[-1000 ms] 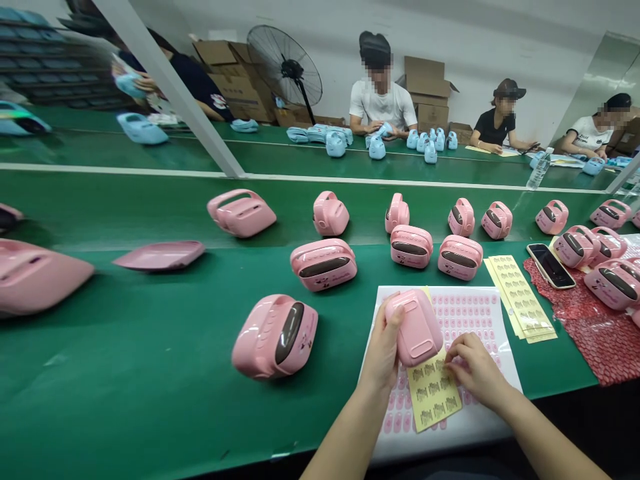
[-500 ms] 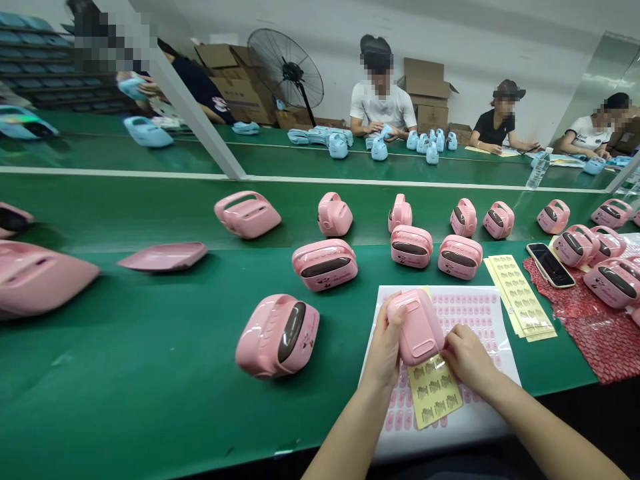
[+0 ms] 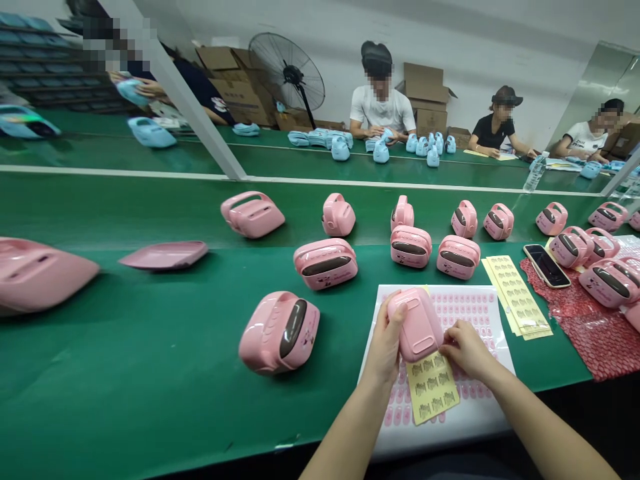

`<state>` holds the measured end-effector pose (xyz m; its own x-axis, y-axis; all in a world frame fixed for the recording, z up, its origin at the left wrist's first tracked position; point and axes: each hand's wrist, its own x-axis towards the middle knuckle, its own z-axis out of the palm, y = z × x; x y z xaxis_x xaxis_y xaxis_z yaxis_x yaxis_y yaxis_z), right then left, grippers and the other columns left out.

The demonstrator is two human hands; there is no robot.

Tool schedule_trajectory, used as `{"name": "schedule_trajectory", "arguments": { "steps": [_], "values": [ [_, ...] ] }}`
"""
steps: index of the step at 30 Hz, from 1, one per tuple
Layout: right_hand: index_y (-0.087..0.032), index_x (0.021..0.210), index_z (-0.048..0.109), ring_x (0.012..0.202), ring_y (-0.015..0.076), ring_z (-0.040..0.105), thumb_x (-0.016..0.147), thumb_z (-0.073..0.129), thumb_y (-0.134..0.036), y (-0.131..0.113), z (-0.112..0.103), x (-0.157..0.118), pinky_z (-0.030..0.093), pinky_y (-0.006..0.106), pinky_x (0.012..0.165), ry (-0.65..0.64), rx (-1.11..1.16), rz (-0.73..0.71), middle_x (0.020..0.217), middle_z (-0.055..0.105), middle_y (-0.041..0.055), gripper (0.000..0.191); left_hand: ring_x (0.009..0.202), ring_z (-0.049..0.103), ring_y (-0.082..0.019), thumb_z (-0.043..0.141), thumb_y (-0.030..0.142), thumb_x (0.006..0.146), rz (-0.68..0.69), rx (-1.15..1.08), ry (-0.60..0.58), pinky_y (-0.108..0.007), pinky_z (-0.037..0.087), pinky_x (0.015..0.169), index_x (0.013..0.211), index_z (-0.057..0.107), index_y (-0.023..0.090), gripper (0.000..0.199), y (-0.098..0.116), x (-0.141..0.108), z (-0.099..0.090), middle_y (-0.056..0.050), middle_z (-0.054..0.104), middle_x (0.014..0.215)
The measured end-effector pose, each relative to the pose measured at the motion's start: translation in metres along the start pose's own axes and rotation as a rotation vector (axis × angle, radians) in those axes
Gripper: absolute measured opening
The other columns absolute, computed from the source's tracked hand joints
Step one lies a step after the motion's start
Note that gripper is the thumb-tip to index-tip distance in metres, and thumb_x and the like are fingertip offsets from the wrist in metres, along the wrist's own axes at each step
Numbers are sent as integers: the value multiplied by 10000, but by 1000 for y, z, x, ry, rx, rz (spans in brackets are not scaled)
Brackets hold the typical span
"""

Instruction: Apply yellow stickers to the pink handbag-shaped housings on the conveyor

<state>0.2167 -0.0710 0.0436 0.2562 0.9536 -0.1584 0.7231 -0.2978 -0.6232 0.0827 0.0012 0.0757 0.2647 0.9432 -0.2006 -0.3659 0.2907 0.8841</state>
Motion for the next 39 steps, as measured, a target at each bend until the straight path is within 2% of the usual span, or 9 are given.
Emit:
{"name": "schedule_trajectory", "arguments": {
  "steps": [4, 7, 12, 16, 19, 23, 30, 39],
  "values": [
    [-172, 678, 620, 878, 214, 507, 762, 550, -67, 1, -2, -9, 408, 326, 770, 1, 54, -65, 822, 537, 61, 152, 815, 532, -181, 698, 559, 562, 0, -9, -5, -273, 435, 696, 934, 597, 207, 522, 0, 0, 1, -6, 594, 897],
    [-175, 697, 620, 869, 210, 499, 752, 556, -66, 3, -6, -21, 412, 332, 777, -67, 80, -118, 827, 526, 56, 138, 811, 530, -179, 694, 561, 569, 1, -1, -17, -271, 433, 695, 936, 599, 210, 517, -1, 1, 1, -6, 596, 893],
    [-184, 717, 593, 783, 166, 503, 759, 572, -135, 2, -32, -36, 418, 306, 736, -160, 259, -234, 800, 534, 25, 68, 943, 529, -221, 687, 557, 581, 0, 17, -23, -297, 429, 769, 1009, 582, 212, 560, -2, 2, 1, -41, 593, 1043],
    [-185, 744, 560, 691, 135, 491, 787, 562, -235, -19, -61, -27, 412, 268, 647, -70, 430, -314, 743, 550, 1, 67, 992, 526, -248, 697, 546, 576, 18, 48, -24, -321, 427, 806, 994, 593, 202, 551, -1, 0, 4, -63, 597, 1064],
    [-181, 711, 551, 628, 114, 475, 759, 581, -206, -42, -73, -9, 394, 245, 588, -33, 414, -303, 695, 543, -19, 62, 1002, 531, -255, 714, 524, 569, 41, 50, -32, -333, 424, 834, 957, 604, 200, 517, -1, -1, 7, -67, 608, 1039],
    [-175, 628, 537, 598, 101, 460, 712, 586, -116, -62, -74, 9, 357, 227, 552, -62, 297, -267, 644, 533, -37, 114, 1002, 550, -262, 722, 495, 575, 26, 25, -65, -359, 433, 844, 970, 595, 205, 506, -4, 0, 7, -73, 612, 1039],
    [-171, 587, 520, 578, 104, 471, 709, 564, -76, -66, -71, 13, 332, 226, 537, -115, 261, -251, 604, 540, -40, 161, 1007, 545, -258, 700, 516, 603, 40, 58, -97, -371, 417, 877, 981, 596, 207, 499, -5, 1, 5, -62, 610, 1018],
    [-180, 622, 515, 637, 118, 480, 728, 581, -90, -64, -63, 11, 361, 241, 583, 75, 147, -313, 666, 534, -25, 154, 1030, 541, -277, 720, 514, 578, 8, 19, -91, -364, 430, 854, 984, 594, 206, 525, -5, 1, 6, -74, 613, 1044]
  ]
}}
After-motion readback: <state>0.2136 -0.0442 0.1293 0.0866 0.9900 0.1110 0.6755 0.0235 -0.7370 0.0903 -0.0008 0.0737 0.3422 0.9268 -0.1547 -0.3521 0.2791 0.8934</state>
